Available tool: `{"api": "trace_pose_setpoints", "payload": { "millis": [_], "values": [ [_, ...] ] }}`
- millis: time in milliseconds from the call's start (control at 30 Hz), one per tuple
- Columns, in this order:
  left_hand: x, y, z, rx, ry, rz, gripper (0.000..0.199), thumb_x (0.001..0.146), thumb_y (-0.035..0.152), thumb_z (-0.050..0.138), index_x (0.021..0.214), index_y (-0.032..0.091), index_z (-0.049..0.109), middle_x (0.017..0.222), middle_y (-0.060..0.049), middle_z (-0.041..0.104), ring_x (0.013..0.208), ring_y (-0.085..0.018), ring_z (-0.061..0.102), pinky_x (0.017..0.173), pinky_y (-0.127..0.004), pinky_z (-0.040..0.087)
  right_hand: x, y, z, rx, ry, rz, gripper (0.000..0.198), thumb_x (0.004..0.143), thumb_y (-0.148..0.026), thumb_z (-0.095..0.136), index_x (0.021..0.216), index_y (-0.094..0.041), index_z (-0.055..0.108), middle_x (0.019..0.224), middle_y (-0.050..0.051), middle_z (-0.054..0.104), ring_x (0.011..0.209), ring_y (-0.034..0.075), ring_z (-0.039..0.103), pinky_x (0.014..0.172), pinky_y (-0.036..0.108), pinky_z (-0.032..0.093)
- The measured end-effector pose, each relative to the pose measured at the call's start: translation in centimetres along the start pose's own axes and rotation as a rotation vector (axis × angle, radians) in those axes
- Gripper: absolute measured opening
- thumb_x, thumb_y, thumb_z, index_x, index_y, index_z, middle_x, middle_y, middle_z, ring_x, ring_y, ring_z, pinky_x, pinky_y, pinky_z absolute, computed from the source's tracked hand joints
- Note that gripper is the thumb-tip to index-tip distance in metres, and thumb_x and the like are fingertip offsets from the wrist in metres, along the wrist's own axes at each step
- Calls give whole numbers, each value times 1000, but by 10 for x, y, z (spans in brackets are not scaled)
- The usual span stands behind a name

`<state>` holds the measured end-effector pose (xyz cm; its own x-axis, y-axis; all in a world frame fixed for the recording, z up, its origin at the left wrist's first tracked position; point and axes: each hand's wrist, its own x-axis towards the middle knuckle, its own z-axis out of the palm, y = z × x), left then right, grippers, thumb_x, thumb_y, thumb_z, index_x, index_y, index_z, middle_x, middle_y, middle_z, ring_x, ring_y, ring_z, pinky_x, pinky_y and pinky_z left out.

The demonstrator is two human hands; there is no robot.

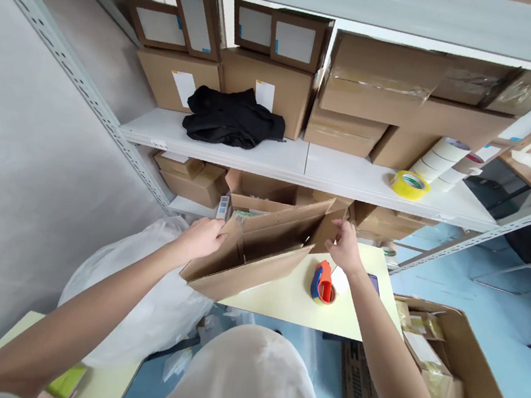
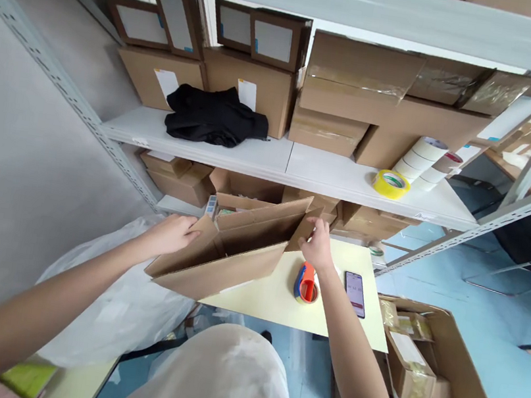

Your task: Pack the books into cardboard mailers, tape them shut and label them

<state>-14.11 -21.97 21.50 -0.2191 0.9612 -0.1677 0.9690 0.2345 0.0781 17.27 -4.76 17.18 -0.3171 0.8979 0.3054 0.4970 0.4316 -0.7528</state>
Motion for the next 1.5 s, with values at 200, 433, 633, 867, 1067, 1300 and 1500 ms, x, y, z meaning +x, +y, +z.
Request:
{"api": "trace_pose_setpoints", "payload": {
  "millis": [200, 433, 633, 867, 1067, 1300, 1500],
  "values": [
    [8, -11, 5, -71, 50, -112, 22, 85, 30, 43, 93, 18, 61, 94, -13, 71, 91, -27, 67, 71, -30, 45, -1, 5, -29, 242, -172, 137, 72, 62, -15, 56, 132, -24, 40, 127, 11, 49, 71, 14, 59, 59, 31, 55],
    [23, -16, 10, -95, 61, -231, 25, 85, 26, 39, 92, 17, 61, 98, -14, 71, 97, -28, 66, 76, -31, 46, -13, 14, -58, 238, -327, 152, 75, 64, -14, 57, 137, -25, 40, 129, 9, 55, 75, 14, 61, 63, 30, 55],
    [29, -9, 6, -109, 66, -259, 26, 85, 27, 37, 92, 16, 60, 101, -16, 70, 98, -28, 65, 78, -32, 46, -21, 13, -77, 245, -443, 127, 68, 67, -15, 59, 132, -27, 48, 130, 8, 56, 74, 14, 60, 63, 30, 55],
    [33, -1, 2, -117, 74, -261, 24, 83, 26, 39, 90, 17, 60, 98, -14, 70, 96, -26, 65, 77, -31, 46, -26, 12, -69, 216, -382, 167, 63, 68, -20, 65, 129, -26, 50, 124, 9, 59, 72, 15, 59, 62, 32, 56],
    [26, -2, 8, -285, 122, -281, 22, 82, 30, 40, 82, 18, 58, 84, -9, 69, 82, -23, 65, 69, -30, 45, -33, 3, -65, 278, -450, 184, 59, 66, -26, 70, 122, -26, 51, 126, 10, 56, 78, 16, 60, 59, 31, 57],
    [-1, 6, 27, -900, 40, -150, 57, 81, 66, 41, 99, 16, 62, 100, -10, 70, 90, -23, 66, 79, -34, 51, -42, 7, -43, 322, -647, 111, 45, 77, -43, 66, 116, -23, 60, 127, 11, 58, 111, 25, 59, 92, 44, 51],
    [-29, -10, 33, -818, -210, 330, 88, 74, 84, 28, 129, 22, 56, 148, -13, 37, 139, -31, 30, 113, -49, 19, -44, 20, -51, 350, -825, -66, 54, 88, -63, 39, 119, -27, 64, 140, 8, 50, 135, 29, 39, 111, 55, 26]
  ]
}}
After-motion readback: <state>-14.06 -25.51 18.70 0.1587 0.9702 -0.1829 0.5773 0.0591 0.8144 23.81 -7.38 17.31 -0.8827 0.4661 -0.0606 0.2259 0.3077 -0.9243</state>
